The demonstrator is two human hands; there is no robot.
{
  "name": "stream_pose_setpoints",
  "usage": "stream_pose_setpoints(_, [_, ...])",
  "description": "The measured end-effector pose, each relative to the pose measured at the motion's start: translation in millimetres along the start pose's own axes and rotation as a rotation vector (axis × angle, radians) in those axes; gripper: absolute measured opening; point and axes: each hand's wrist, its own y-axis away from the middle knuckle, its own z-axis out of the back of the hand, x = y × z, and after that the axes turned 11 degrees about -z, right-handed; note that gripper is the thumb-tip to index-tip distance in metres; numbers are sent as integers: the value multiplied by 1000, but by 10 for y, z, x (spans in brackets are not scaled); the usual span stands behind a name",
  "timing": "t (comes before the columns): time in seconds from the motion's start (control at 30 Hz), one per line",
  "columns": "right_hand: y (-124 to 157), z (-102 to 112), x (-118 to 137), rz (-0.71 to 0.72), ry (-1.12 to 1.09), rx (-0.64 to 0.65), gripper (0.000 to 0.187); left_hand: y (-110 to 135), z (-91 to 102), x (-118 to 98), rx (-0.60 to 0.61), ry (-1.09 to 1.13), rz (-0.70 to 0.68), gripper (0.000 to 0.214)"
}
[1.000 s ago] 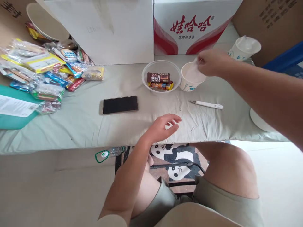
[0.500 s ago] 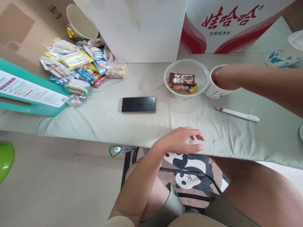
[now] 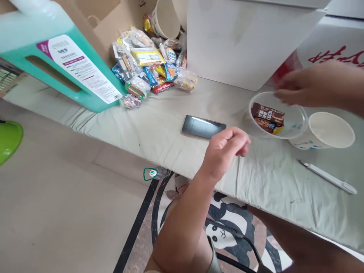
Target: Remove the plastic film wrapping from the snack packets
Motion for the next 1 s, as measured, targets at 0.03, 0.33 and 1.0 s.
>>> stream_pose_setpoints(0.03, [-31, -48, 354, 2, 20, 57, 12, -6, 46, -13, -128, -2, -21, 27])
stream_pose_setpoints(0.33, [-933, -1104, 2340, 85, -211, 131, 71, -66, 282, -99, -311, -6, 145, 27])
stream_pose_setpoints(1.0, [1977, -869, 430, 191, -522, -418, 48, 48, -166, 558, 8, -124, 126, 85])
